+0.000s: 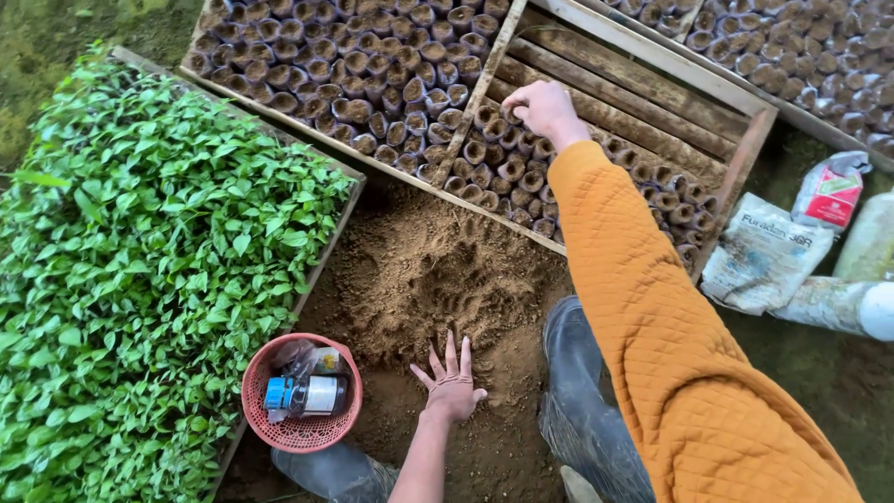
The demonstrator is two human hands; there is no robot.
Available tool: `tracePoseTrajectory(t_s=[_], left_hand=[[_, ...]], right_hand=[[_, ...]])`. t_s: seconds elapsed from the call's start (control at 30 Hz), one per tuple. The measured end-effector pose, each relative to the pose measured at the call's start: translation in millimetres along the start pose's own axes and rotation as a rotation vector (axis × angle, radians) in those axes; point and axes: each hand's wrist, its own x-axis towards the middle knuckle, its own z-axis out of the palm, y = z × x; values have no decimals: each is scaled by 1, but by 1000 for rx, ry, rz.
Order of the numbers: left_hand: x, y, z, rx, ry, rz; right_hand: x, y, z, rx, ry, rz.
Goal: The person is picking up seeds from a small basket and carefully placing them into pre-formed soil blocks in a seedling tray.
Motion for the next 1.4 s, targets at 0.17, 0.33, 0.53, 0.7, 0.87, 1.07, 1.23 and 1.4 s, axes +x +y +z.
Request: tracePoseTrajectory(t_s=[0.17,0.33,0.53,0.7,0.87,1.07,1.23,1.4], left_hand=[[3,0,2,9,7,0],[5,-1,6,32,16,3],[5,0,4,20,11,4],[1,1,0,9,-1,-10],[2,0,-2,40,-29,-1],[3,-1,-1,13,-25,2],[2,-3,1,7,5,-25],[16,-10,24,56,182,-19]], right_hand=[[-3,-9,0,36,8,97],[-5,-17,-1,43,-17,175],[-13,-28,-8,7,-10,205],[-18,-26,-8,22,27,231],[-25,-15,3,32,124,163],[-102,-64,9,162,690,65],[-291,-160,77,248,838,57],[-475,-188,176,-69,303,36]])
